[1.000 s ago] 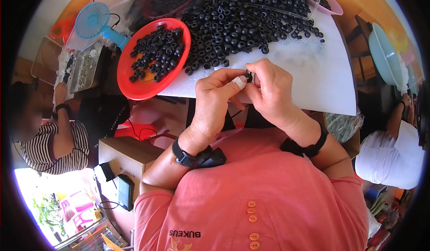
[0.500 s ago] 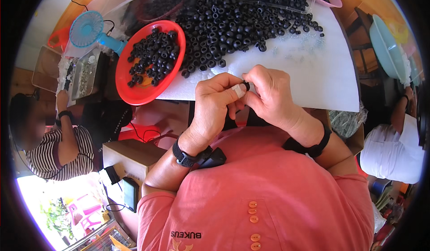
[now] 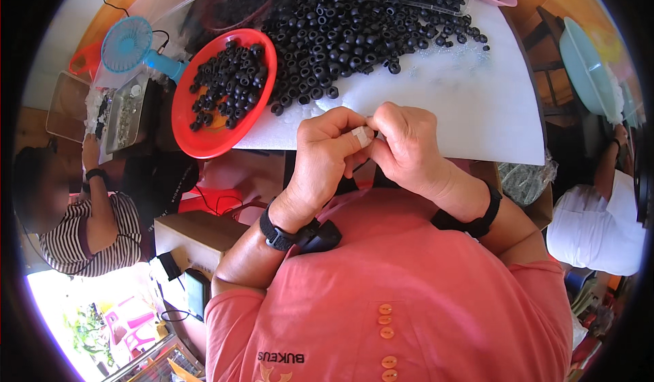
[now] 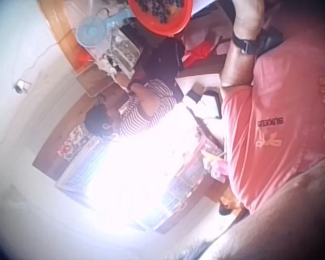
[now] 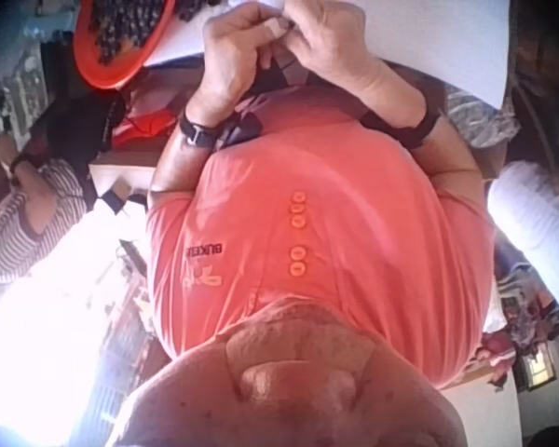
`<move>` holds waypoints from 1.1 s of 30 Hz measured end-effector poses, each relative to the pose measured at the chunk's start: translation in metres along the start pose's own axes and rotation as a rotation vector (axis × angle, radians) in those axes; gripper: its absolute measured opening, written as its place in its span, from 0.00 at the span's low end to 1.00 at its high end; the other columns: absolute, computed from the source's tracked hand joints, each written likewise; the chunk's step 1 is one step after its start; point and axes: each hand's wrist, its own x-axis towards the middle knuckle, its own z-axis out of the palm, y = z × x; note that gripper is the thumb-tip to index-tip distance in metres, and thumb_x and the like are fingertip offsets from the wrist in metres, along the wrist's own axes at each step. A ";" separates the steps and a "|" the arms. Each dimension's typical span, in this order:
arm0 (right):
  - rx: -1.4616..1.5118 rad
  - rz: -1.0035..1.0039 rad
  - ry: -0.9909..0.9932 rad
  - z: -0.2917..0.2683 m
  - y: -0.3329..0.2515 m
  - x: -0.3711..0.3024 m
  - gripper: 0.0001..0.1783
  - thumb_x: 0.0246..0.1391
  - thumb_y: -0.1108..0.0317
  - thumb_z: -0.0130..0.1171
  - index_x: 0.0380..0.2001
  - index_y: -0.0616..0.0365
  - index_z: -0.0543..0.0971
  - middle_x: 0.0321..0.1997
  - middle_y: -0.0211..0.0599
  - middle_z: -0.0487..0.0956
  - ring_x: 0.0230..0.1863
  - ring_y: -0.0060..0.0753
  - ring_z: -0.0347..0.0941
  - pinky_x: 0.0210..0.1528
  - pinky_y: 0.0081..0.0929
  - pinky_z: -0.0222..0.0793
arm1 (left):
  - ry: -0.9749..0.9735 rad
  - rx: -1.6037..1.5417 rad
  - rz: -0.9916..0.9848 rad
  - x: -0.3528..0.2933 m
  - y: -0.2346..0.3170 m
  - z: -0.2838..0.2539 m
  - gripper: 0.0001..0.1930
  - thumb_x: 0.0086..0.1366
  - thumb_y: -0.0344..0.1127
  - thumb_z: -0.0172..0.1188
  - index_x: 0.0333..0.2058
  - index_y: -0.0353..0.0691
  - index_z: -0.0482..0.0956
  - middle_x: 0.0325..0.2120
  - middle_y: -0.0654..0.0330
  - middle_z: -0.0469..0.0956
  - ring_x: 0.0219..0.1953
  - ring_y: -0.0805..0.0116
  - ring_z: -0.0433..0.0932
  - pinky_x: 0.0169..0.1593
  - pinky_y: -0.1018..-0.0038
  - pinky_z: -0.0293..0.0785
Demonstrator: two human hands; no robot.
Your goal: Manually assembling small black plastic components by hand on a workstation.
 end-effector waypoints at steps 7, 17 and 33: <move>0.147 0.111 -0.020 -0.010 -0.005 -0.001 0.15 0.42 0.73 0.68 0.31 0.56 0.71 0.23 0.37 0.75 0.21 0.42 0.74 0.21 0.35 0.66 | -0.009 0.029 -0.007 -0.006 0.007 -0.006 0.07 0.65 0.29 0.59 0.34 0.30 0.81 0.21 0.60 0.79 0.17 0.80 0.70 0.18 0.84 0.61; -0.134 0.240 0.177 -0.080 0.046 -0.021 0.07 0.47 0.75 0.66 0.31 0.58 0.79 0.25 0.37 0.77 0.23 0.37 0.74 0.27 0.31 0.68 | 0.567 0.701 0.521 0.007 0.054 -0.095 0.13 0.57 0.25 0.65 0.43 0.33 0.82 0.34 0.58 0.80 0.32 0.73 0.77 0.32 0.80 0.71; -0.498 0.132 -0.038 -0.076 0.044 -0.033 0.15 0.47 0.69 0.65 0.41 0.60 0.79 0.47 0.36 0.76 0.50 0.41 0.70 0.44 0.39 0.62 | -0.141 1.393 0.874 0.047 0.002 0.033 0.26 0.57 0.40 0.65 0.55 0.38 0.76 0.59 0.49 0.70 0.63 0.48 0.65 0.61 0.56 0.61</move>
